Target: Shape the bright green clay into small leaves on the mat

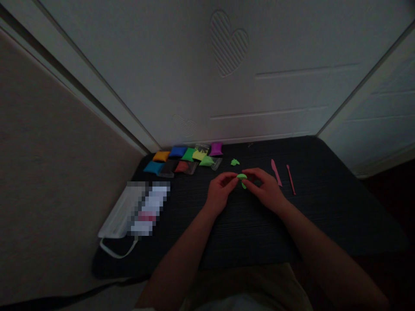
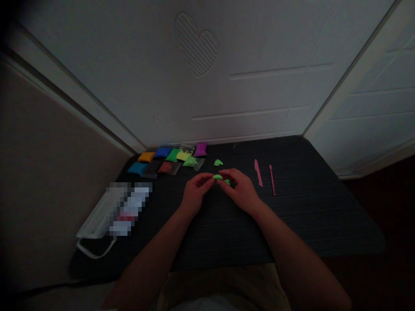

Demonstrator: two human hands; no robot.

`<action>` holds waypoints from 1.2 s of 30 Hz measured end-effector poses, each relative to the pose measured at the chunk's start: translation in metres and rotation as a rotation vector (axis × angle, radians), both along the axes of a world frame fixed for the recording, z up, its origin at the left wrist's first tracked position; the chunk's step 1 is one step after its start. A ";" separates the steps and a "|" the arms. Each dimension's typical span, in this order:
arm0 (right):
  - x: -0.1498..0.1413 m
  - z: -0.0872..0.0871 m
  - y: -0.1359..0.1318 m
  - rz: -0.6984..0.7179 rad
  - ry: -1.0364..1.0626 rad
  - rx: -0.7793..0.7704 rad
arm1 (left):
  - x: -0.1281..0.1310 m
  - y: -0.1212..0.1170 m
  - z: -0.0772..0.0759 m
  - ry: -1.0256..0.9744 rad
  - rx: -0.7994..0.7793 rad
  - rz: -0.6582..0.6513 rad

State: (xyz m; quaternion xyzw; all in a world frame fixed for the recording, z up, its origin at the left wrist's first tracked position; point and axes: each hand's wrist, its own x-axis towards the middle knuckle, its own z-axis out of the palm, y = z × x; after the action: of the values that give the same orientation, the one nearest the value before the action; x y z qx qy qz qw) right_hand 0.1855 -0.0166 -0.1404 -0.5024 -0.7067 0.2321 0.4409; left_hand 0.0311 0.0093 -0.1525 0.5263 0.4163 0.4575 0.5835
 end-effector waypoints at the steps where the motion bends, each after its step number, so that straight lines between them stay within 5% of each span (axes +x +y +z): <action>1: 0.000 0.000 0.000 -0.010 -0.003 -0.009 | 0.000 -0.001 0.000 0.010 0.014 0.001; 11: 0.000 -0.004 0.002 -0.011 -0.037 0.040 | 0.002 -0.004 -0.004 0.038 0.065 0.011; 22: -0.004 -0.004 0.000 -0.010 -0.042 0.048 | -0.001 0.001 -0.008 0.231 0.327 0.047; 36: -0.010 -0.006 -0.003 -0.087 -0.068 0.121 | 0.004 -0.007 -0.004 0.376 0.418 0.239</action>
State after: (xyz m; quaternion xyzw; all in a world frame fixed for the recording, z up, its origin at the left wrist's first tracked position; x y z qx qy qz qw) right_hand 0.1760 -0.0196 -0.1461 -0.5124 -0.7115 0.1525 0.4561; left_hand 0.0347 0.0020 -0.1564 0.6576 0.4726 0.4934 0.3173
